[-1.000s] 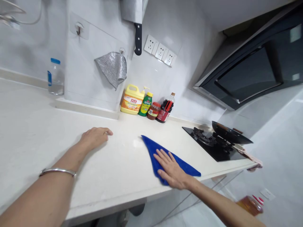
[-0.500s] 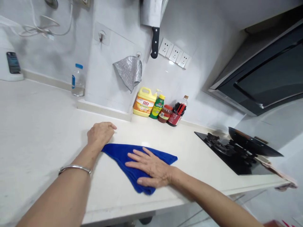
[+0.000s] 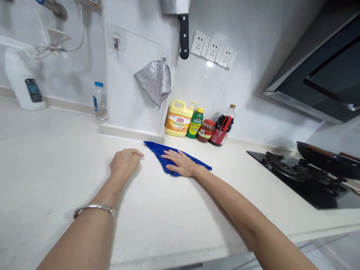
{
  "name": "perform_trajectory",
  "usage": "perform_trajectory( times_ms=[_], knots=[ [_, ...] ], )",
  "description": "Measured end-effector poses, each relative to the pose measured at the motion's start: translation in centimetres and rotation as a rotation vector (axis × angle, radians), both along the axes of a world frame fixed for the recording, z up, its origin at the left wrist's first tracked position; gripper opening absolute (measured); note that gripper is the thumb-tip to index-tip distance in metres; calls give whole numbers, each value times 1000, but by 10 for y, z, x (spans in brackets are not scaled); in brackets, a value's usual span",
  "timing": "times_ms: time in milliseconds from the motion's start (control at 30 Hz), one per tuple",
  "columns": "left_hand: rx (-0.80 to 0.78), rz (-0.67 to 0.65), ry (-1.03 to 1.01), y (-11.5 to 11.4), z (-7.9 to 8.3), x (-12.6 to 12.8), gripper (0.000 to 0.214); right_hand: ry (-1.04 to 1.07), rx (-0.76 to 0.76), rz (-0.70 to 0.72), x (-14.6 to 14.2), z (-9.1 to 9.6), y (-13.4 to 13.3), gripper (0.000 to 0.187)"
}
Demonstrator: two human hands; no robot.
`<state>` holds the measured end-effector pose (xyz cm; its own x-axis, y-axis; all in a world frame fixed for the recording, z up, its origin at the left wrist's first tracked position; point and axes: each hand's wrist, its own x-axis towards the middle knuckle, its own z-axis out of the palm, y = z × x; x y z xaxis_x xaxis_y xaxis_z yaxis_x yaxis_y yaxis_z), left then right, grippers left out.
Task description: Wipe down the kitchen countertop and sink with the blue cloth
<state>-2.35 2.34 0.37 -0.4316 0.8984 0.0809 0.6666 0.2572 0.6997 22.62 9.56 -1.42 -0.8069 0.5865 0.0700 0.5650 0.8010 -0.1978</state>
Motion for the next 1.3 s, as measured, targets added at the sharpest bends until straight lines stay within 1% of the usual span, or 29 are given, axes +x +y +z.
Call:
perform_trajectory(
  times_ms=[100, 167, 233, 300, 400, 467, 533, 600, 733, 833, 933, 1033, 1100, 1167, 1233, 1300],
  knots=[
    [-38, -50, 22, -4, 2, -2, 35, -21, -2, -65, 15, -2, 7, 63],
    [-41, -72, 45, -6, 3, -3, 37, -46, -8, -140, 35, -2, 7, 64],
    [-39, -86, 73, -7, 3, -4, 37, -72, -12, -252, 61, -3, 5, 63],
    [-40, -105, 92, -8, 2, -5, 38, -100, -4, -393, 89, -5, 0, 61],
    [-38, -126, 94, -8, 1, -6, 38, -152, 25, -578, 123, -8, -12, 60],
    [-35, -138, 96, -10, 1, -6, 39, -174, 29, -657, 136, -10, -24, 60],
    [-33, -153, 102, -12, 2, -7, 39, -175, 21, -697, 143, -11, -40, 61],
    [-35, -162, 110, -13, 3, -7, 39, -168, 7, -699, 146, -11, -59, 64],
    [-48, -182, 125, -15, 4, -5, 41, -154, -7, -615, 146, -6, -105, 68],
    [-43, -201, 144, -14, 3, -2, 41, -154, -16, -541, 138, -1, -142, 69],
    [-33, -211, 164, -11, 2, 0, 39, -159, -38, -455, 120, 2, -174, 69],
    [-41, -203, 179, -8, 2, 0, 39, -159, -37, -352, 94, 6, -193, 71],
    [-64, -189, 187, -6, 3, 0, 39, -151, -46, -280, 75, 9, -195, 72],
    [-92, -176, 198, -5, 3, 0, 39, -138, -60, -216, 57, 12, -187, 73],
    [-110, -164, 214, -3, 4, 1, 40, -121, -72, -177, 43, 14, -169, 74],
    [-120, -156, 226, -2, 5, 1, 40, -102, -80, -176, 32, 15, -146, 74]
  ],
)
